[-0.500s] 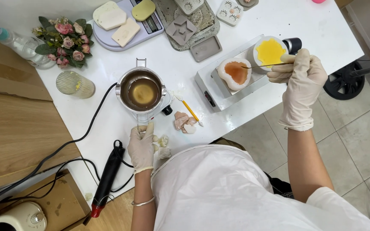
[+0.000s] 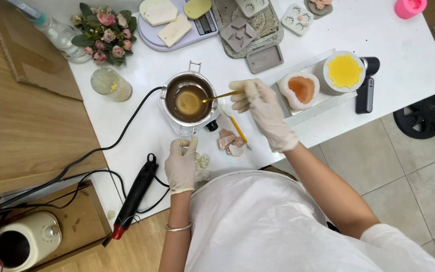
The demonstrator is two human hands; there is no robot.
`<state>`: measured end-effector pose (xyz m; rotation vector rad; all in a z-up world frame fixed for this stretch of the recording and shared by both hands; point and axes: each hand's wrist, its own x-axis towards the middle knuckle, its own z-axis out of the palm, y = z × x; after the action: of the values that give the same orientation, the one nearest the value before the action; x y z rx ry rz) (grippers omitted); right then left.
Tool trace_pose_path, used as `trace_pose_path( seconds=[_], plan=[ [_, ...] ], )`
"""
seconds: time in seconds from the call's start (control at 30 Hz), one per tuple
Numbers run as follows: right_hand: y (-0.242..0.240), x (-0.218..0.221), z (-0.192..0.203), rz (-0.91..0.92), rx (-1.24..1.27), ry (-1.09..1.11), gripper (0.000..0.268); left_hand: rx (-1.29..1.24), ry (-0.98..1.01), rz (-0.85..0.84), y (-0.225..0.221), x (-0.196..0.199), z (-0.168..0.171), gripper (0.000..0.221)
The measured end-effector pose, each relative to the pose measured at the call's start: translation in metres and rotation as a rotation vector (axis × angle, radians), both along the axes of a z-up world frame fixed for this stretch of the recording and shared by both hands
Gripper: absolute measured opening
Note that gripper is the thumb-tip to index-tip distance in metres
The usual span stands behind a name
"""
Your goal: Pouring melted wax from a melting pot into a candle mold using a small spoon.
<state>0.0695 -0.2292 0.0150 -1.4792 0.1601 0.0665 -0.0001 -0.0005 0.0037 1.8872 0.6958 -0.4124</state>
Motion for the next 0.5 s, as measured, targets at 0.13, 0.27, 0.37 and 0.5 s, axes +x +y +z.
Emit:
trace_pose_path(
  seconds=[0.13, 0.27, 0.37, 0.5],
  plan=[
    [0.008, 0.023, -0.042, 0.079, 0.038, 0.024, 0.04, 0.12, -0.027, -0.094, 0.001, 0.0, -0.007, 0.033],
    [0.009, 0.032, -0.062, 0.051, 0.007, 0.104, 0.041, 0.224, -0.043, -0.173, 0.0, -0.002, -0.011, 0.032],
    [0.008, 0.036, -0.078, 0.008, 0.026, 0.161, 0.041, 0.303, -0.083, -0.232, -0.001, -0.003, -0.019, 0.033],
    [0.007, 0.033, -0.094, -0.056, 0.157, 0.252, 0.041, 0.361, -0.121, -0.277, -0.002, -0.005, -0.026, 0.034]
  ],
)
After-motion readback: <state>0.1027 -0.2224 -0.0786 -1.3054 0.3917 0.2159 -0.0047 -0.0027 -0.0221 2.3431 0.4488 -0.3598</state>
